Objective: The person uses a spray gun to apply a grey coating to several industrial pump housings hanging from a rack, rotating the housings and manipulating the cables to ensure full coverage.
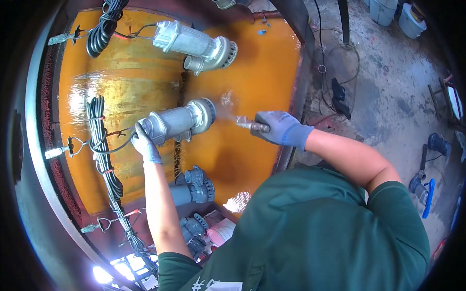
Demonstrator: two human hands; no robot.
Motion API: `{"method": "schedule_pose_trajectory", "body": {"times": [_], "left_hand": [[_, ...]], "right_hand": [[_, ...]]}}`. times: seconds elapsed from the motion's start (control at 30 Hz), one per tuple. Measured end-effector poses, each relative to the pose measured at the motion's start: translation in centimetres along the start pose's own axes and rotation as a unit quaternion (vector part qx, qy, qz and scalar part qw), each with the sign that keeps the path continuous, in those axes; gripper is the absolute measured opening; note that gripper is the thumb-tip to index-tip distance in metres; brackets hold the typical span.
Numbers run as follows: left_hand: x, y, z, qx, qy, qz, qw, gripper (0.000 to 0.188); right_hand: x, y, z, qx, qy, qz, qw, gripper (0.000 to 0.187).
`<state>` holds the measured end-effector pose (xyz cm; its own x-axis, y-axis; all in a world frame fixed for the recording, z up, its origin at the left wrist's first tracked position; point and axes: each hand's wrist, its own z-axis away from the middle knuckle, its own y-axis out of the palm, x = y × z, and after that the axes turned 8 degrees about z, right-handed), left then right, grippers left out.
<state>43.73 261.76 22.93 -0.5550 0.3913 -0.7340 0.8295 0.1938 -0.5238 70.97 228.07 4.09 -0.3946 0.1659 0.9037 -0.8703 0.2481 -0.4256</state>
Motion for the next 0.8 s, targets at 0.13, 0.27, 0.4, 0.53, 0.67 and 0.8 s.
{"method": "schedule_pose_trajectory", "body": {"times": [0.13,0.27,0.4,0.53,0.67,0.8], "left_hand": [[2.9,-2.0,-0.6,0.003,0.010,0.070,0.997,0.032],[4.5,-4.3,-1.4,0.008,0.020,0.124,0.992,0.025],[3.0,-4.3,-0.3,0.020,-0.049,0.162,0.985,0.021],[3.4,-6.2,0.9,0.038,-0.017,0.117,0.992,0.028],[4.1,-7.0,3.8,-0.121,0.007,0.071,0.990,0.030],[4.0,-7.6,4.5,-0.114,0.131,0.017,0.985,0.030]], "right_hand": [[0.6,-0.9,0.0,0.178,-0.129,0.095,0.971,0.032],[0.5,-1.1,-1.2,0.028,-0.029,0.025,0.999,0.034],[0.8,-2.5,-1.1,0.183,-0.104,0.082,0.974,0.034],[0.6,-1.3,-1.3,0.074,-0.131,0.049,0.987,0.034],[1.9,-2.7,-0.8,0.102,-0.080,0.055,0.990,0.033],[1.3,-1.6,-1.1,0.030,-0.077,0.025,0.996,0.032]]}}
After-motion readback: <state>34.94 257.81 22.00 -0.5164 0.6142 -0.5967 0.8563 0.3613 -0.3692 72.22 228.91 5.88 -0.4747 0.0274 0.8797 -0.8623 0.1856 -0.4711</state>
